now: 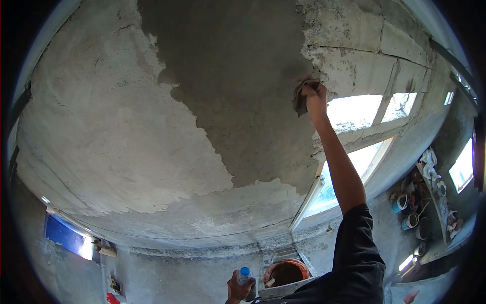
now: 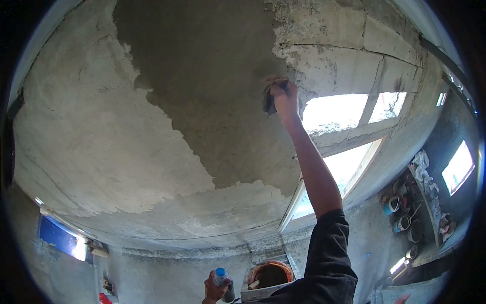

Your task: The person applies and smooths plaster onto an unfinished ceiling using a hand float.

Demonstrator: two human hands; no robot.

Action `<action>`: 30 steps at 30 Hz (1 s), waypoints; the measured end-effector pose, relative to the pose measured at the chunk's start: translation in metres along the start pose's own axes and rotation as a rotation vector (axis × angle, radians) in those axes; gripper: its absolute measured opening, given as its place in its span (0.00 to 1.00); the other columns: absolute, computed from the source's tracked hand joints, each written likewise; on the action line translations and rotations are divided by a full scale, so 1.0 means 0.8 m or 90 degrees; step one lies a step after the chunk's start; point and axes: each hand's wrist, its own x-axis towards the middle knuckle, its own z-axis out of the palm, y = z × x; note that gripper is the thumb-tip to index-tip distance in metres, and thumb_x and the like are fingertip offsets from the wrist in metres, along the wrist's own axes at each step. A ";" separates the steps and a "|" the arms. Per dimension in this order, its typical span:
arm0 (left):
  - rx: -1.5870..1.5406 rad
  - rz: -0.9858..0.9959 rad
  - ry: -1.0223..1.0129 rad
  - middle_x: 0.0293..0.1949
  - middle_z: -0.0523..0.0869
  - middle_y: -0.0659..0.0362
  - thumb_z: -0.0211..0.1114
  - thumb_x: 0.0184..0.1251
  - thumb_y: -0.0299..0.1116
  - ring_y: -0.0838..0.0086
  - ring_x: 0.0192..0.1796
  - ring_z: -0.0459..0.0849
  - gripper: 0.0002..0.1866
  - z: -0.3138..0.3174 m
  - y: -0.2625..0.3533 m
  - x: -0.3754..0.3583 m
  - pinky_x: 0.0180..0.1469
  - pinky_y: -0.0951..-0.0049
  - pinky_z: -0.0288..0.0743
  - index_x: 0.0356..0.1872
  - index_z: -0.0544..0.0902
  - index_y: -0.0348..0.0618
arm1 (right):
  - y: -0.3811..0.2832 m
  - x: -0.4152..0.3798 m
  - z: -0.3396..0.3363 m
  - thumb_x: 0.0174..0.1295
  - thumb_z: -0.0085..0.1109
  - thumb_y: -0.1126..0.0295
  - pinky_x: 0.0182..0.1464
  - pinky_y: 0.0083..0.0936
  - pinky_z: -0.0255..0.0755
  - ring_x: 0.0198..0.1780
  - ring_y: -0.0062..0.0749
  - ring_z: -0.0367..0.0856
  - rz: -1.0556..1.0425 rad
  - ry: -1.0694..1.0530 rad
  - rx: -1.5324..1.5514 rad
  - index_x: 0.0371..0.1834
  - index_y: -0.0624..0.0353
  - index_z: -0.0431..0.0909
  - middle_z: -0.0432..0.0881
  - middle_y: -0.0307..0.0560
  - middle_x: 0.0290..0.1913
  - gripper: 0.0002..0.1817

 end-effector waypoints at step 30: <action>0.011 -0.008 0.000 0.35 0.85 0.50 0.74 0.47 0.54 0.56 0.41 0.86 0.31 -0.004 -0.001 -0.002 0.44 0.61 0.78 0.44 0.74 0.42 | 0.002 -0.010 0.017 0.53 0.52 0.72 0.31 0.35 0.76 0.25 0.40 0.82 -0.121 -0.064 -0.531 0.67 0.39 0.63 0.79 0.51 0.21 0.34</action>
